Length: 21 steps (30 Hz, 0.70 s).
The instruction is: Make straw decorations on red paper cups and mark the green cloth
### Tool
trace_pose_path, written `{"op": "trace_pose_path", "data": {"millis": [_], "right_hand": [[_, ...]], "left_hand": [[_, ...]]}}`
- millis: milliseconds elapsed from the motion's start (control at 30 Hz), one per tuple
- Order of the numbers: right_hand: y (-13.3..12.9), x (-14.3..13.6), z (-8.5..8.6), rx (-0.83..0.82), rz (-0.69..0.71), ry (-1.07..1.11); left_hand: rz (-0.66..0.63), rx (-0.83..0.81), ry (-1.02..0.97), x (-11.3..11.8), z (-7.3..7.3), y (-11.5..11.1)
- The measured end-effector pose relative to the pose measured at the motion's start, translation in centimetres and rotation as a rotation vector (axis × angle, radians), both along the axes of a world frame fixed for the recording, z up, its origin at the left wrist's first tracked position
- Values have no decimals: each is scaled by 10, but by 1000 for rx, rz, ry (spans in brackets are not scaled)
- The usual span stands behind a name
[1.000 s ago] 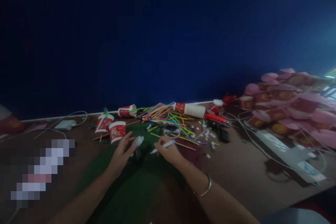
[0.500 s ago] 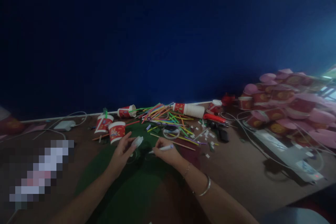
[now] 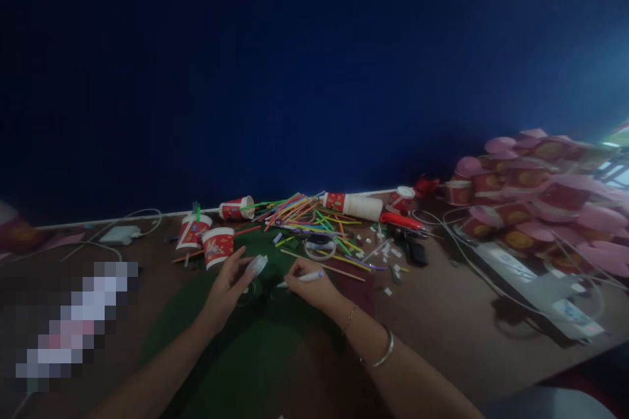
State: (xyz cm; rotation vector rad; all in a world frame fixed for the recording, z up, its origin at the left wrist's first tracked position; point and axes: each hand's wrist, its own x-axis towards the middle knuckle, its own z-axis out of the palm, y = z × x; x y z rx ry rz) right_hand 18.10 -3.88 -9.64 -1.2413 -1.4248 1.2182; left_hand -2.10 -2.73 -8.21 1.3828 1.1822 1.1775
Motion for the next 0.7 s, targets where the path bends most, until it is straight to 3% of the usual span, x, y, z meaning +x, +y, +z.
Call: {"op": "trace_pose_path", "data": {"millis": [367, 700], "right_hand": [[0, 1, -1, 16, 14, -18], [-1, 1, -2, 23, 23, -50]], "left_hand": [[-13, -28, 16, 0, 3, 0], [-3, -27, -18, 0, -4, 0]]}}
